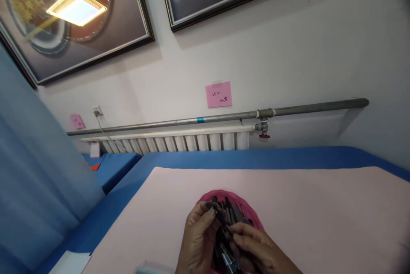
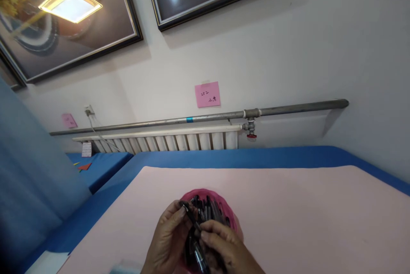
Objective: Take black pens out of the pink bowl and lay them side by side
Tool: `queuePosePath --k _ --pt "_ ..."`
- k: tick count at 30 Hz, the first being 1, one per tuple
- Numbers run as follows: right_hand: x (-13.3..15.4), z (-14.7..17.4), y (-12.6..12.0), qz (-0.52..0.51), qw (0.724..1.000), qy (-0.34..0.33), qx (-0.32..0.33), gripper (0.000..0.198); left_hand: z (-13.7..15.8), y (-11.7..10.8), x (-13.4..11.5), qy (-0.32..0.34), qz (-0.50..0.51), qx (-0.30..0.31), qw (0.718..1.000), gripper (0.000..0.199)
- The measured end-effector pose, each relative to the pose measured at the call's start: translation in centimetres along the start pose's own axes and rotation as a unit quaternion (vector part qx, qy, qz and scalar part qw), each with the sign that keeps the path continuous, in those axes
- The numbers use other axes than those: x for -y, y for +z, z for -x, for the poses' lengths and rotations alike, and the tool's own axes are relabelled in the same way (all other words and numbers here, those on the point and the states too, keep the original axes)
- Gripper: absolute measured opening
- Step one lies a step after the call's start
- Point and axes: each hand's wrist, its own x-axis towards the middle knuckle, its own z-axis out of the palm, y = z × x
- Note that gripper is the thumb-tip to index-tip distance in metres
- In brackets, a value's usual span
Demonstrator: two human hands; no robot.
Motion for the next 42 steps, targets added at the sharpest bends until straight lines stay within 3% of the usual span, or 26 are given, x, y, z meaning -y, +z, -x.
queuePosePath --k 8,16,19,24,31,37,42 --pt "0.9 1.0 1.5 0.002 0.998 0.033 -0.045 0.034 -0.1 0.4 0.1 0.002 0.009 -0.040 0.999 0.018" --pt "1.3 1.5 1.8 0.011 0.997 0.039 -0.060 0.026 -0.2 0.2 -0.1 -0.008 -0.007 -0.025 1.000 0.015" --pt "1.2 1.4 1.4 0.032 0.998 0.001 -0.045 0.025 -0.3 0.0 -0.2 0.001 -0.010 -0.032 0.999 0.015" --pt "1.0 0.7 0.5 0.071 0.990 -0.123 0.002 0.026 -0.5 -0.4 -0.5 0.015 -0.035 -0.032 0.999 0.016" --pt "0.4 0.5 -0.1 0.077 0.994 -0.072 0.024 0.018 -0.4 -0.2 -0.2 0.015 -0.055 -0.036 0.998 0.020" --pt "1.7 0.5 -0.2 0.174 0.976 -0.125 -0.034 0.015 -0.7 -0.5 -1.0 0.038 -0.138 -0.085 0.986 0.028" --pt "3.9 0.3 -1.3 0.259 0.928 -0.243 -0.113 0.013 -1.1 -1.8 -2.0 0.083 -0.220 -0.100 0.967 0.023"
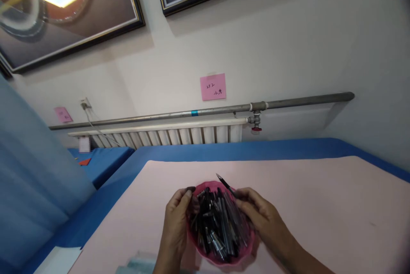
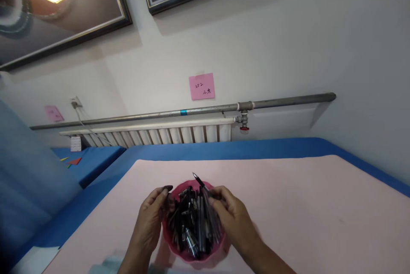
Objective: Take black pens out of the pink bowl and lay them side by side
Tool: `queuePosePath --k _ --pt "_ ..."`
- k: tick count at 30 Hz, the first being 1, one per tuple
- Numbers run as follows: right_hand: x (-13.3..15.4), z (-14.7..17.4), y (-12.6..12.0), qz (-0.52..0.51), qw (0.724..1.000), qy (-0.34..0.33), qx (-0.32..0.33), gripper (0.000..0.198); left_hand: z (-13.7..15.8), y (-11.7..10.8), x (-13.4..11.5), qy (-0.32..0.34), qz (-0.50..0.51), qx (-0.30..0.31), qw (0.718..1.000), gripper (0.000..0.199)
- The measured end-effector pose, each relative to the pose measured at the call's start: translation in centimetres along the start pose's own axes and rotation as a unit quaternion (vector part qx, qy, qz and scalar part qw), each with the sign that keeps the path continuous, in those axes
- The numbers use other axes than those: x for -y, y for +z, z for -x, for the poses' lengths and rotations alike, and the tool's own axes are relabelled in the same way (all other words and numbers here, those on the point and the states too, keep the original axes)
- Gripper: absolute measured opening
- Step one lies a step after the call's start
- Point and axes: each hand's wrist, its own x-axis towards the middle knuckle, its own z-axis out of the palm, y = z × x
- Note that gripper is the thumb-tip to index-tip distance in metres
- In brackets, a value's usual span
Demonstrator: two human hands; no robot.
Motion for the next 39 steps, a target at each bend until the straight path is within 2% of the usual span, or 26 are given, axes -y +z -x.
queuePosePath --k 3,8,10,12,15,17,20,25,28,31,33,36,39 --pt "-0.2 -0.5 -0.7 0.055 0.998 -0.031 -0.029 0.013 -0.2 -0.5 0.1 0.019 -0.043 -0.010 0.999 0.024" --pt "-1.1 -0.5 -0.7 0.087 0.993 -0.052 -0.052 0.013 -0.4 -0.8 0.5 0.042 -0.082 -0.054 0.994 0.033" --pt "-1.3 -0.5 -0.5 0.086 0.994 -0.048 -0.049 0.014 -0.5 -0.9 0.4 0.020 -0.033 -0.044 0.998 0.026" --pt "-1.3 -0.6 -0.4 0.074 0.995 -0.033 -0.051 0.016 -0.6 -0.9 0.2 -0.038 0.065 -0.013 0.997 0.020" --pt "-1.4 -0.8 -0.5 0.043 0.997 -0.005 -0.063 0.017 -0.8 -1.1 -0.4 -0.124 0.209 0.043 0.969 0.029" --pt "-1.5 -1.0 -0.6 0.025 0.997 0.008 -0.071 0.017 -0.9 -1.3 -0.7 -0.148 0.262 0.075 0.951 0.038" --pt "-1.6 -1.3 -0.7 0.009 0.997 0.015 -0.076 0.018 -0.9 -1.6 -0.8 -0.157 0.294 0.105 0.937 0.045" --pt "-1.7 -1.4 -0.8 -0.027 0.997 0.014 -0.077 0.020 -0.7 -1.5 -0.9 -0.154 0.290 0.117 0.937 0.047" --pt "-1.8 -1.4 -0.9 -0.073 0.995 0.021 -0.069 0.020 -0.7 -1.3 -0.7 -0.129 0.238 0.078 0.960 0.036" --pt "-1.9 -1.5 -0.9 -0.132 0.989 0.024 -0.062 0.019 -0.7 -1.0 -0.3 -0.061 0.125 0.010 0.990 0.022" --pt "-1.8 -1.5 -0.9 -0.167 0.983 0.027 -0.069 0.019 -0.7 -0.9 0.1 -0.015 0.036 -0.018 0.999 0.022" --pt "-1.5 -1.5 -0.8 -0.201 0.975 0.039 -0.084 0.019 -0.6 -0.8 0.9 0.036 -0.100 -0.005 0.994 0.020" --pt "-1.5 -1.5 -0.7 -0.215 0.971 0.045 -0.095 0.018 -0.3 -0.6 1.7 0.086 -0.258 0.056 0.961 0.019"
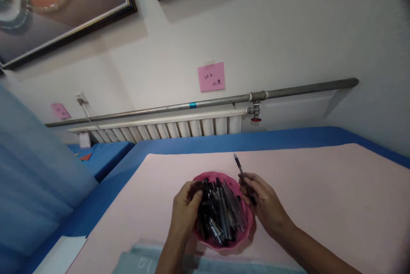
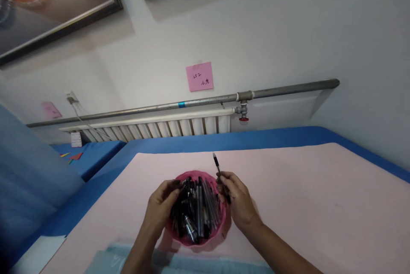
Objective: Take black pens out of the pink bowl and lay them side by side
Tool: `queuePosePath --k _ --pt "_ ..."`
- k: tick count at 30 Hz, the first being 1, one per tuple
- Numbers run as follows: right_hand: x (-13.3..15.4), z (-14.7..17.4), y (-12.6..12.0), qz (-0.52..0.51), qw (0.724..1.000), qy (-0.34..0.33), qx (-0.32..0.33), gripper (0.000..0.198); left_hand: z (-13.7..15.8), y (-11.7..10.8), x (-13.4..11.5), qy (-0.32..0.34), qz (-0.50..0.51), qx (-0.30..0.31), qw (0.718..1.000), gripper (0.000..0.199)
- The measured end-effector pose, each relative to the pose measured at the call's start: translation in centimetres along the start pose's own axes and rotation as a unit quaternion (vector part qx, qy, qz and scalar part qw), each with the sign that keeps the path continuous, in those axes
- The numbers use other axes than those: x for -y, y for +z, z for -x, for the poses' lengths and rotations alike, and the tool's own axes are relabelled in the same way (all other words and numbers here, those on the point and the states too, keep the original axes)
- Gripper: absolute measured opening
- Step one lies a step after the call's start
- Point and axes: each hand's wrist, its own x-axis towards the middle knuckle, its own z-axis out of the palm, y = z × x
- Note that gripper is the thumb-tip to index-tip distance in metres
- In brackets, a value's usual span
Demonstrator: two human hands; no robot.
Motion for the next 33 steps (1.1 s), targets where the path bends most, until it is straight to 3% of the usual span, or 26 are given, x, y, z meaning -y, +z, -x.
queuePosePath --k 5,8,11,23,33 --pt "-0.4 -0.2 -0.1 -0.009 1.000 -0.007 0.001 0.017 0.5 1.3 1.0 0.114 -0.253 0.046 0.960 0.032" --pt "-0.5 -0.3 -0.2 -0.013 1.000 -0.005 -0.002 0.016 0.7 1.8 1.5 0.127 -0.326 0.067 0.934 0.039" --pt "-0.5 -0.3 -0.2 -0.016 1.000 -0.005 -0.004 0.017 0.8 1.9 1.8 0.132 -0.371 0.085 0.915 0.033" --pt "-0.4 -0.4 -0.4 -0.008 1.000 0.000 0.010 0.017 0.8 2.2 1.1 0.117 -0.409 0.077 0.902 0.022" --pt "-0.3 -0.5 -0.4 -0.022 1.000 0.010 0.009 0.016 0.2 0.4 0.7 0.080 -0.341 0.041 0.936 0.026"
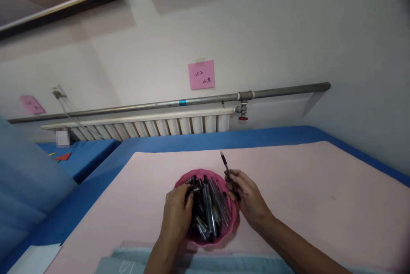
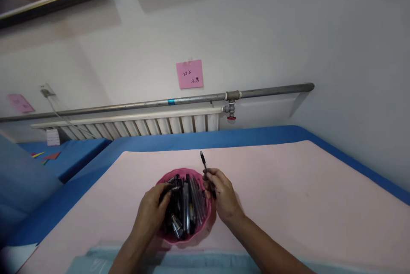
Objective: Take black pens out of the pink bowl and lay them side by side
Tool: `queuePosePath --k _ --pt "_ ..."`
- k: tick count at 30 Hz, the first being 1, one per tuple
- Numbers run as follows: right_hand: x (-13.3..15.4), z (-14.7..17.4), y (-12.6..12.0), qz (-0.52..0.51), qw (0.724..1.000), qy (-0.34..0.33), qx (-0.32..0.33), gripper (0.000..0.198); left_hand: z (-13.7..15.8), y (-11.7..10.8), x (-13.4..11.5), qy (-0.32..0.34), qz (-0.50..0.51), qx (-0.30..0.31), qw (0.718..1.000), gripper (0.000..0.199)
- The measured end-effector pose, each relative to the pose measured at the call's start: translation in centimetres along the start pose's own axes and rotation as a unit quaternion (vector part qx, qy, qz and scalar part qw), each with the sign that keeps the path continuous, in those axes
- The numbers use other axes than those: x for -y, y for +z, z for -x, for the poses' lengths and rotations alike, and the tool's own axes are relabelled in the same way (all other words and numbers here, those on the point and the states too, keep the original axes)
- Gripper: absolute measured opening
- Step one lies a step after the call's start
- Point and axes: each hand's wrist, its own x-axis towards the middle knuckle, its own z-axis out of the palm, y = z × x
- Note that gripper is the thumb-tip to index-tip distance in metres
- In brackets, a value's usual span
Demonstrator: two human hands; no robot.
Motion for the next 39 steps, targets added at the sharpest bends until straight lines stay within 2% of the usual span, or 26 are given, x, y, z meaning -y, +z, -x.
queuePosePath --k 5,11,13,15,17,22,24,27,31,35,37,39 --pt "-0.1 -0.1 -0.2 -0.013 1.000 0.012 0.003 0.015 -0.1 -0.8 0.6 -0.038 0.091 -0.009 0.995 0.025" --pt "0.2 -0.4 -0.6 -0.030 0.999 0.026 0.003 0.016 -0.3 -1.4 1.3 -0.057 0.096 -0.062 0.992 0.024" --pt "0.2 -0.5 -0.7 -0.039 0.999 0.035 0.002 0.016 -0.2 -1.7 1.1 -0.058 0.106 -0.063 0.991 0.023" --pt "0.3 -0.6 -0.8 -0.049 0.998 0.044 0.002 0.016 -0.1 -2.1 0.6 -0.051 0.113 -0.040 0.991 0.022" --pt "0.3 -0.7 -0.8 -0.056 0.997 0.051 0.001 0.015 0.2 -2.6 0.0 -0.020 0.116 0.017 0.993 0.021" --pt "0.1 -0.9 -0.9 -0.066 0.996 0.060 -0.003 0.014 1.0 -2.9 -1.5 0.128 0.062 0.195 0.970 0.031" --pt "0.0 -1.0 -0.9 -0.069 0.996 0.061 -0.003 0.014 1.3 -2.7 -1.8 0.144 0.006 0.221 0.964 0.032" --pt "0.0 -1.0 -0.9 -0.072 0.995 0.063 -0.003 0.015 1.4 -2.2 -1.9 0.141 -0.063 0.230 0.961 0.031" --pt "-0.1 -1.0 -0.9 -0.071 0.995 0.063 -0.005 0.016 1.3 -2.0 -1.6 0.145 -0.072 0.234 0.959 0.030" --pt "-0.2 -1.1 -0.9 -0.060 0.996 0.059 -0.007 0.016 1.0 -2.5 -1.2 0.100 0.017 0.207 0.973 0.023" --pt "0.1 -1.1 -0.9 -0.052 0.997 0.054 -0.006 0.015 0.8 -3.0 -1.1 0.035 0.113 0.178 0.977 0.016" --pt "0.5 -0.8 -0.6 -0.044 0.998 0.048 -0.001 0.013 0.6 -3.4 -0.9 -0.044 0.251 0.143 0.956 0.014"
